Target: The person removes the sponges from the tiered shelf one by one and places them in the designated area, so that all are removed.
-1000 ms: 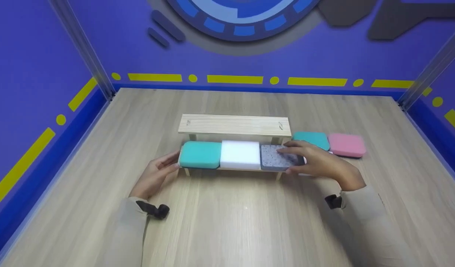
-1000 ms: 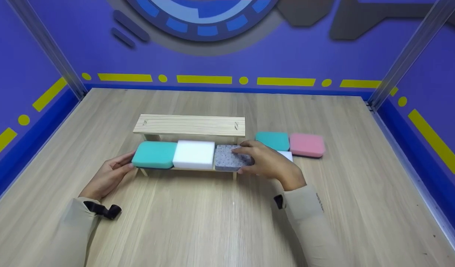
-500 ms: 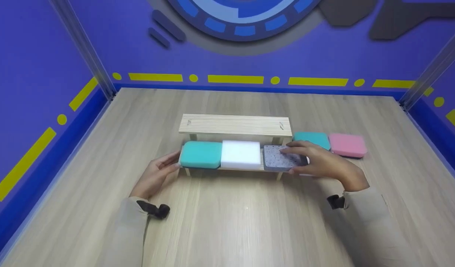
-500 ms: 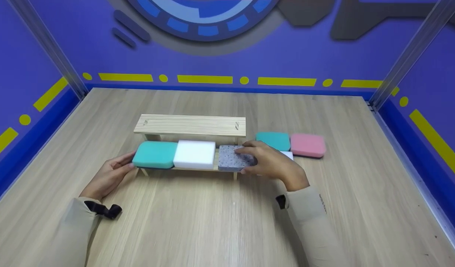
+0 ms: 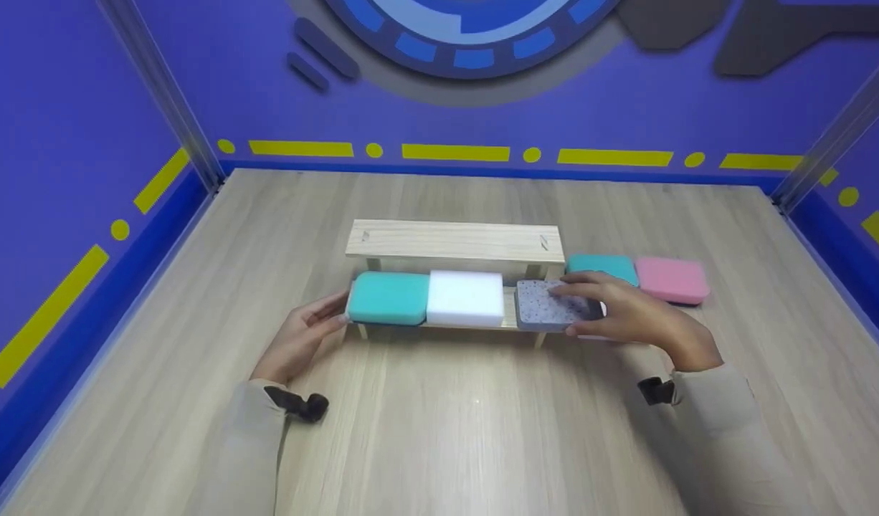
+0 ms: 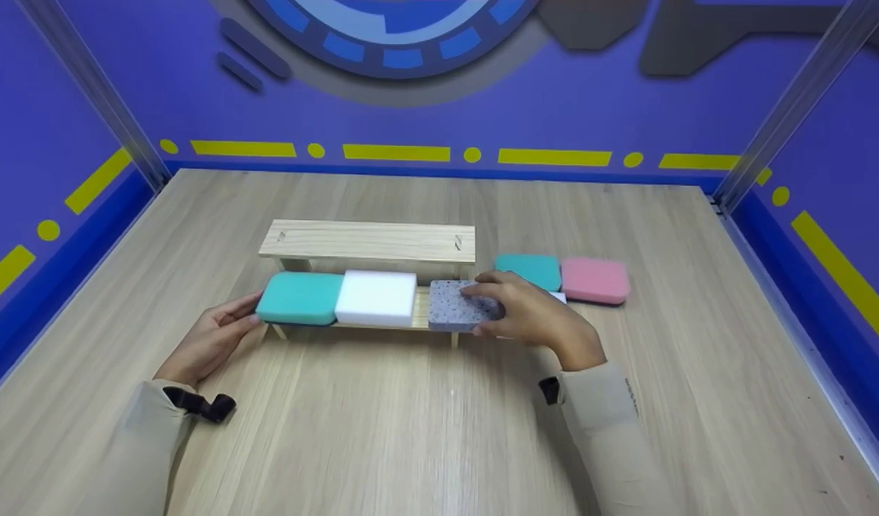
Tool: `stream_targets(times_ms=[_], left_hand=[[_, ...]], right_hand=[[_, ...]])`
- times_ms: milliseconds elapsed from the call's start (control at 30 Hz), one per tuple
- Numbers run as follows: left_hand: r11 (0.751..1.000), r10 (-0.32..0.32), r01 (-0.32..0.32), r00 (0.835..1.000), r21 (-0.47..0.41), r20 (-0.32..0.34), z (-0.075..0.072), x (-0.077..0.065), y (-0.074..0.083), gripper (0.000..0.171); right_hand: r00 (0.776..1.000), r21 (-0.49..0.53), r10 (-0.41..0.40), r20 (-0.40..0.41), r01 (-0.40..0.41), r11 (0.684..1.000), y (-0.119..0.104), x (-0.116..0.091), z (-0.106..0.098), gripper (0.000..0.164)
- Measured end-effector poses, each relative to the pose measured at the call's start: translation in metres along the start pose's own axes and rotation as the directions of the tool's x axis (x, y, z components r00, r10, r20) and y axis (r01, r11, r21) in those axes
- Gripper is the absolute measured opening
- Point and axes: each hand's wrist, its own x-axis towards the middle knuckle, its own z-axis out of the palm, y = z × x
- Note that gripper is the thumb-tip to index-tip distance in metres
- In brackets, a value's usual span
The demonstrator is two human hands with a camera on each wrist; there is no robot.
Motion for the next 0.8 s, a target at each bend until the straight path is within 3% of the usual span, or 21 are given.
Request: stream_targets(times_ms=[800], left_hand=[[0.999,-0.015,0.015,1.0,0.052,0.001,-0.002,0.002,-0.002,0.061]], right_hand=[[0.997,0.016,-0.001,-0.071,0.003,1.0,0.014,-0.019,-0.01,0.052]])
